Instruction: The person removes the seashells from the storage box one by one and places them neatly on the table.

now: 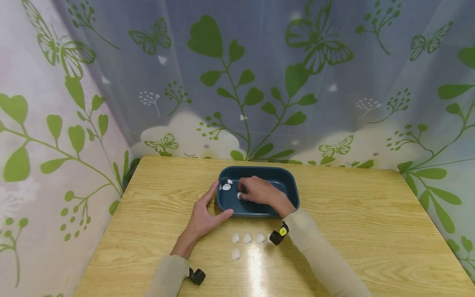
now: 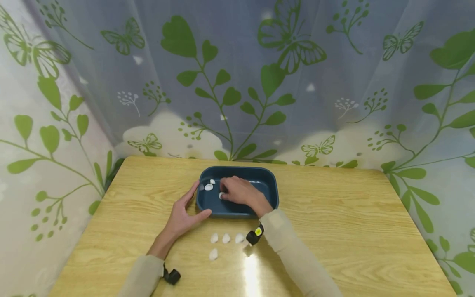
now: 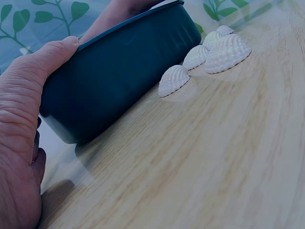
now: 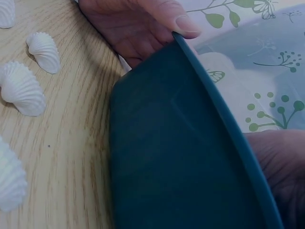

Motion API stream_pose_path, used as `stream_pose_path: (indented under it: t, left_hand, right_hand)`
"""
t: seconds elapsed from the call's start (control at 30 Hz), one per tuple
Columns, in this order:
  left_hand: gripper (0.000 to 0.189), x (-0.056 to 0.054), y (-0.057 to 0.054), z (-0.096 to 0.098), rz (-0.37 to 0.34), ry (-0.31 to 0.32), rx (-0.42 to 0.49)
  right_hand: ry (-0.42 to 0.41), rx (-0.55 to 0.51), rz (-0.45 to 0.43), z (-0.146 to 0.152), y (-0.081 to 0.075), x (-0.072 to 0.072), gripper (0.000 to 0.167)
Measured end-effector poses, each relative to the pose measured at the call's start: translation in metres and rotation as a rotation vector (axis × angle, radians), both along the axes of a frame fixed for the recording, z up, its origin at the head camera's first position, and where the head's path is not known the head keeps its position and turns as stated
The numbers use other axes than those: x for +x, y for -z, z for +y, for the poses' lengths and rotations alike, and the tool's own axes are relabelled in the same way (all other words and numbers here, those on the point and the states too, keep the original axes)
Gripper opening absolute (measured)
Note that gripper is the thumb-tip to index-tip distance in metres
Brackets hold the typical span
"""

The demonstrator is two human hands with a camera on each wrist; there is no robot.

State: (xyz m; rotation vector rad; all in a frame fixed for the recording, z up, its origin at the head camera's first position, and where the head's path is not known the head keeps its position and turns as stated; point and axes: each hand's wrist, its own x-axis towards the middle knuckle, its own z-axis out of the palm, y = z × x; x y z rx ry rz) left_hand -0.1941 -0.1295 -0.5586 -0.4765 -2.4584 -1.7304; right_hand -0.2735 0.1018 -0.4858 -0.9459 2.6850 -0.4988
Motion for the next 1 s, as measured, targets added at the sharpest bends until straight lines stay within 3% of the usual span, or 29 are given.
stream_pose_path:
  t: [0.23, 1.0]
  left_hand:
    - [0.097, 0.0005, -0.0019, 0.0004, 0.011, 0.003, 0.008]
    - [0.098, -0.0002, -0.0001, 0.0003, 0.0, 0.009, 0.018]
  right_hand:
    - [-0.039, -0.023, -0.022, 0.0047, 0.0034, -0.0002, 0.02]
    - [-0.048, -0.031, -0.039, 0.0091, 0.01, 0.006, 0.016]
